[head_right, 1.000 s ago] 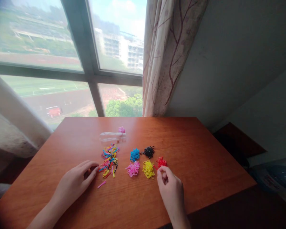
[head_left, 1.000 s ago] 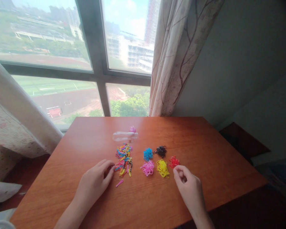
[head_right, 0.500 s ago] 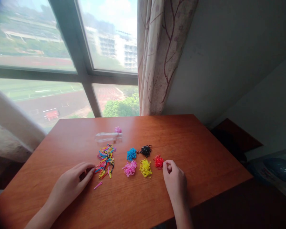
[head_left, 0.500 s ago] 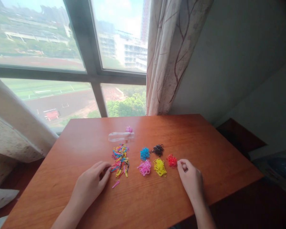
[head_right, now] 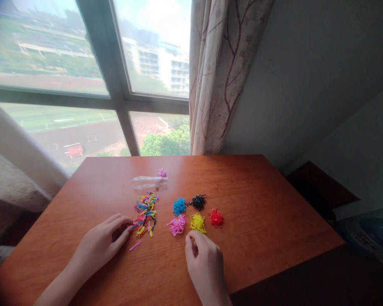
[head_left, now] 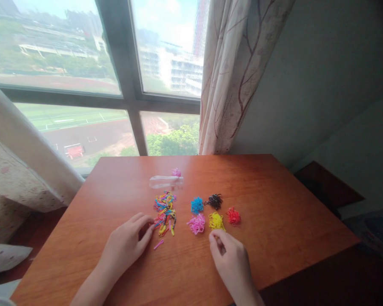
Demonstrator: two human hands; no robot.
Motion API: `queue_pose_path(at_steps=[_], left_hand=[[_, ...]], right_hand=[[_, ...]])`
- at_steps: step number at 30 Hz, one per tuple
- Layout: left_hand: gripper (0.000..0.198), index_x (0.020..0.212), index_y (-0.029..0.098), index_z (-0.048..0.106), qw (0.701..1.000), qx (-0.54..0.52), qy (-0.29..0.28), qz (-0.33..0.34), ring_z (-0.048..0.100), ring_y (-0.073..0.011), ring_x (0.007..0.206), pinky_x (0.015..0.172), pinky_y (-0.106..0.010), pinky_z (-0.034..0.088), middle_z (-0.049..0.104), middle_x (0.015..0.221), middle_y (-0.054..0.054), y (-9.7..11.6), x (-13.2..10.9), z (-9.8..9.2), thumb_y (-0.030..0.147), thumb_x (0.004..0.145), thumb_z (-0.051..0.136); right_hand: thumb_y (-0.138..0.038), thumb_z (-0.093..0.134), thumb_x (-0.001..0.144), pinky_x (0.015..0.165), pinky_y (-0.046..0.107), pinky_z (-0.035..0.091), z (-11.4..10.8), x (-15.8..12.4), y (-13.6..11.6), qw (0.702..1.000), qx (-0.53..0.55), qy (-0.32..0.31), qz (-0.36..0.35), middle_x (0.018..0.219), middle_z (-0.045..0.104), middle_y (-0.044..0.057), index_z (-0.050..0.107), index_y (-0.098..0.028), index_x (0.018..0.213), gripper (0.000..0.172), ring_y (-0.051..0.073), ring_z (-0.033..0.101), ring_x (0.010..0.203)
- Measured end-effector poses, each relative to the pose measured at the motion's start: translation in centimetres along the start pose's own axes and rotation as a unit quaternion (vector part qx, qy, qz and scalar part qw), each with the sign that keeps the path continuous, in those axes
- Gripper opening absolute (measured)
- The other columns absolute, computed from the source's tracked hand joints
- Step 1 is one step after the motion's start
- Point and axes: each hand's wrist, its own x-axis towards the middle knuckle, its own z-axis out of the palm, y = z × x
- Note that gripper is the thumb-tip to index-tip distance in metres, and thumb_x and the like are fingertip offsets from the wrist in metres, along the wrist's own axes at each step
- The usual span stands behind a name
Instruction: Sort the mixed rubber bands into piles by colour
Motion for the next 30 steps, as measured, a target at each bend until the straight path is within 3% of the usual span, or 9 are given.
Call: queue_pose_path(at_steps=[4,9,20,30], left_hand=[[0.021,0.091,0.026,0.066,1.000,0.000,-0.016,0.001,0.065,-0.0167,0.074,0.065,-0.025,0.045,0.067,0.086,0.000,0.1,-0.1,-0.1,0.035,0.091,0.046],[0.021,0.087,0.025,0.064,1.000,-0.002,-0.021,-0.003,0.063,-0.0168,0.072,0.065,-0.025,0.044,0.064,0.084,0.000,0.2,-0.2,0.0,0.035,0.092,0.046],[0.023,0.085,0.023,0.064,0.999,-0.041,-0.033,0.010,0.062,-0.0154,0.072,0.066,-0.024,0.044,0.064,0.083,0.000,-0.7,-0.1,-0.1,0.034,0.092,0.045],[0.021,0.087,0.022,0.066,0.997,-0.079,-0.007,0.025,0.057,-0.0132,0.063,0.061,-0.022,0.043,0.065,0.076,0.001,-0.4,-0.1,-0.1,0.035,0.091,0.051]], right_hand=[[-0.024,0.044,0.095,0.059,0.024,0.032,2.9,-0.8,-3.1,0.998,0.000,-0.050,-0.046,0.068,0.064,-0.001,0.061,-0.023,0.080,0.023,0.014,0.059,0.060],[-0.019,0.046,0.092,0.057,0.025,0.027,5.0,-0.5,-4.5,0.994,-0.021,-0.078,-0.070,0.069,0.064,-0.003,0.057,-0.023,0.076,0.021,0.013,0.058,0.060],[-0.020,0.045,0.092,0.058,0.027,0.025,5.9,-0.6,-4.0,0.994,-0.009,-0.060,-0.095,0.069,0.063,-0.002,0.057,-0.023,0.076,0.021,0.012,0.057,0.061],[-0.019,0.046,0.090,0.058,0.028,0.022,5.8,-0.5,-4.1,0.994,0.000,-0.069,-0.085,0.067,0.061,-0.005,0.053,-0.023,0.073,0.018,0.011,0.054,0.059]])
